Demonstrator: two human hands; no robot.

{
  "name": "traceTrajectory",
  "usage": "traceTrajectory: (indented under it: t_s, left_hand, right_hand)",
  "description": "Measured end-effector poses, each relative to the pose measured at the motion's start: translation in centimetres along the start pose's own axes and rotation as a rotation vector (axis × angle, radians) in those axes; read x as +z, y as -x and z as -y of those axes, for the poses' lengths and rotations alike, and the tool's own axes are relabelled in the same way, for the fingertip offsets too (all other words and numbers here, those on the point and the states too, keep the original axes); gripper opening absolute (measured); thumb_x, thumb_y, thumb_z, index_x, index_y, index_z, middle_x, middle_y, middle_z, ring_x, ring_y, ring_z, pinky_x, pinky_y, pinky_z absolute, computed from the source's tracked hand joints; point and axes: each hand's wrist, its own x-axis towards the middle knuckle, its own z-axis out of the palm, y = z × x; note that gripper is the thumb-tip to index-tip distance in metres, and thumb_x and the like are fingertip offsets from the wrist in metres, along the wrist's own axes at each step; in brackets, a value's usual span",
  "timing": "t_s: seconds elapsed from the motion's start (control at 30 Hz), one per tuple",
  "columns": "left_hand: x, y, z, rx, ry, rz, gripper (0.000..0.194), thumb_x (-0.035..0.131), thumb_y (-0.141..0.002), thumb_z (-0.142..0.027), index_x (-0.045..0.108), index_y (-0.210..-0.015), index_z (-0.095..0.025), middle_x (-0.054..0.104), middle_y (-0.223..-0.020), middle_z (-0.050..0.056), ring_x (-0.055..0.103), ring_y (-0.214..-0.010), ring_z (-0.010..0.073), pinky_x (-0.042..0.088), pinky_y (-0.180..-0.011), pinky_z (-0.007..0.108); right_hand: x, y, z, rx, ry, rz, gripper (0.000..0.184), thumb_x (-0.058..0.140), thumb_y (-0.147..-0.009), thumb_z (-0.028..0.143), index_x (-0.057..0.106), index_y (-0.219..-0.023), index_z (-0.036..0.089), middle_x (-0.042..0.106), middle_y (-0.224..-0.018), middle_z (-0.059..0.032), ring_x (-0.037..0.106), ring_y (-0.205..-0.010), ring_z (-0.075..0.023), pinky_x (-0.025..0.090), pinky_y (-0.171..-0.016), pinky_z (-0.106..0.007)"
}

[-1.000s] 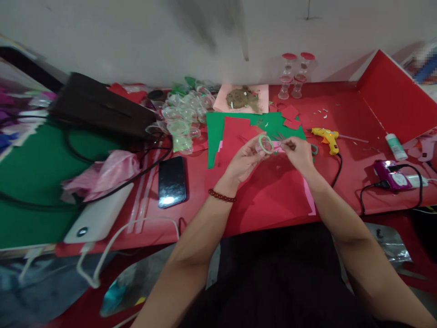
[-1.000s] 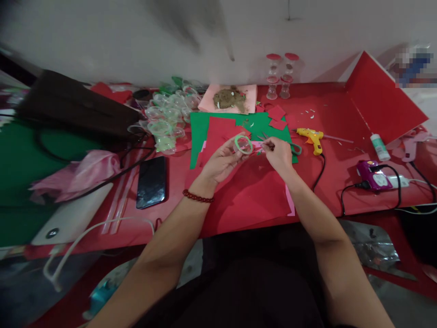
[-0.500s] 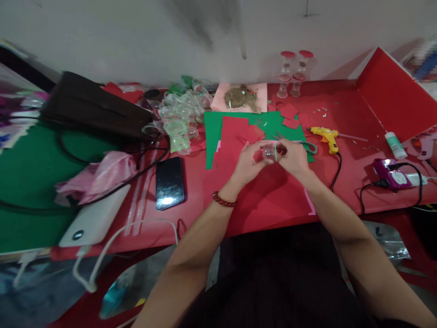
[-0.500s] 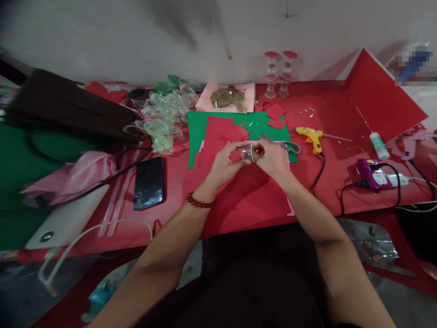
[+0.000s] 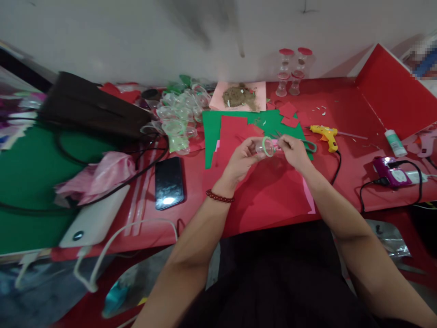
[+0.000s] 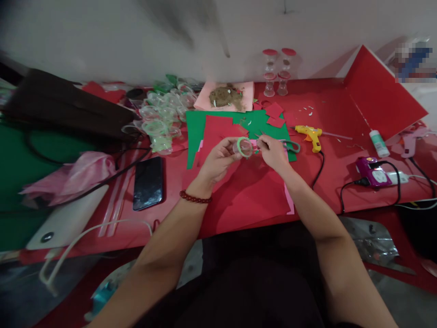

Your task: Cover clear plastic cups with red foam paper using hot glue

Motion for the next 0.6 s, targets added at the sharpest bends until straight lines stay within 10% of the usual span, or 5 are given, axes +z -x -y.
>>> traceTrajectory:
  t_s: [0.27, 0.33, 0.43, 0.6]
  left_hand:
    - [0.0, -0.2, 0.6, -0.045, 0.107, -0.071, 0.053, 0.100, -0.067, -0.026, 0.074, -0.114, -0.026, 0.079, -0.117, 0.004, 0.074, -0.112, 0.0202, 0.057, -0.107, 0.038]
    - [-0.2, -0.3, 0.4, -0.057, 0.174, -0.117, 0.047, 0.097, -0.071, -0.023, 0.073, -0.111, -0.026, 0.079, -0.115, 0.002, 0.075, -0.111, 0.0193, 0.058, -0.108, 0.039]
    - [-1.3, -1.6, -0.3, -0.085, 0.275, -0.234, 0.031, 0.090, -0.078, -0.017, 0.069, -0.100, -0.025, 0.079, -0.109, 0.001, 0.076, -0.112, 0.0184, 0.057, -0.112, 0.038]
    - [-5.2, -8.7, -2.5, -0.069, 0.255, -0.428, 0.024, 0.081, -0.082, -0.009, 0.063, -0.090, -0.023, 0.076, -0.095, 0.002, 0.075, -0.102, 0.0158, 0.058, -0.107, 0.033]
  right_hand:
    - [0.7, 0.5, -0.5, 0.118, 0.361, -0.020, 0.021, 0.073, -0.095, 0.031, 0.073, -0.076, 0.022, 0.073, -0.077, -0.0038, 0.064, -0.073, -0.0207, 0.035, -0.066, -0.031]
    - [0.8, 0.7, -0.7, 0.100, 0.365, -0.019, 0.011, 0.071, -0.096, 0.025, 0.081, -0.099, 0.022, 0.080, -0.090, -0.0057, 0.069, -0.081, -0.0223, 0.039, -0.067, -0.030]
    - [0.9, 1.0, -0.8, 0.063, 0.327, -0.031, 0.042, 0.067, -0.097, 0.021, 0.073, -0.139, 0.025, 0.084, -0.104, -0.0061, 0.075, -0.089, -0.0232, 0.045, -0.072, -0.030]
    - [0.5, 1.2, 0.1, 0.036, 0.507, -0.001, 0.023, 0.059, -0.105, 0.029, 0.081, -0.102, 0.022, 0.084, -0.102, -0.0105, 0.076, -0.090, -0.0252, 0.043, -0.068, -0.030]
